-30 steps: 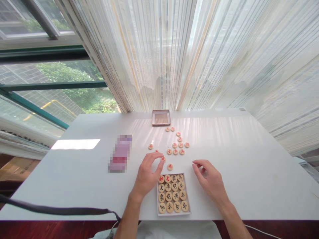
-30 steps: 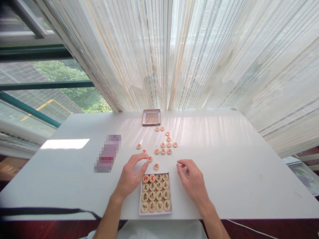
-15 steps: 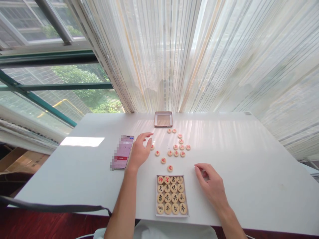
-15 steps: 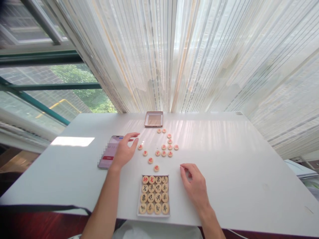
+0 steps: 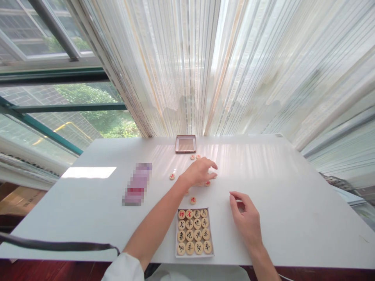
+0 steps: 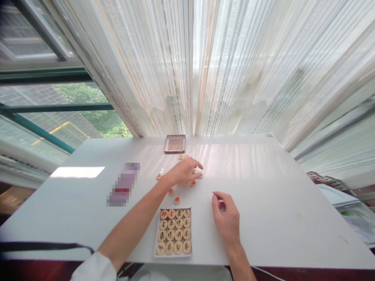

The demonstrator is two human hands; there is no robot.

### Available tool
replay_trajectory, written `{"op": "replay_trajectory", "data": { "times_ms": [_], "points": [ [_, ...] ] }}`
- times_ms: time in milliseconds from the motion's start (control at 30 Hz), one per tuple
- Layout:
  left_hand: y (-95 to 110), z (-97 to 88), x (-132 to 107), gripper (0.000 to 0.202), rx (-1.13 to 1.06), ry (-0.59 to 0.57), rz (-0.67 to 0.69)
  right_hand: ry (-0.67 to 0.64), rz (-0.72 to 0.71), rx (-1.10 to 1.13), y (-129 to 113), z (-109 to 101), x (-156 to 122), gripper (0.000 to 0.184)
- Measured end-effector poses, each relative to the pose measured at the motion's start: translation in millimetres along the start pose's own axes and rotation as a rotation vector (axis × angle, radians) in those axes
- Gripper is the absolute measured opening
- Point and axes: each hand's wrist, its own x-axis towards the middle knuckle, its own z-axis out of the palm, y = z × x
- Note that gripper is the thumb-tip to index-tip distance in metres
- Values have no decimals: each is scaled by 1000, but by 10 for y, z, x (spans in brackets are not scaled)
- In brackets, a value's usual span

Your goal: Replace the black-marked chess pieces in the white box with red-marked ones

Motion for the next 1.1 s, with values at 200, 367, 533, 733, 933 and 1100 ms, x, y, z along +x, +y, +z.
{"op": "replay_trajectory", "data": {
  "times_ms": [200,367,533,733,933,1100],
  "points": [
    [-11,95,33,8,83,-98,46,13,-6,27,-12,-14,-17,25],
    [28,134,58,6,107,-102,59,-1,-15,27,-6,-18,-28,25],
    [144,59,37,9,52,-32,71,-1,-7,35,-10,-15,-25,24],
    [364,-180,-348,22,-160,63,49,-25,41,69,-3,-21,-7,27],
    [435,-243,-859,24,-347,171,-60,-191,145,293,-90,-32,24,33],
    [481,-167,-1097,26,-405,213,-94,-429,97,447,-394,87,-6,33]
  ]
}}
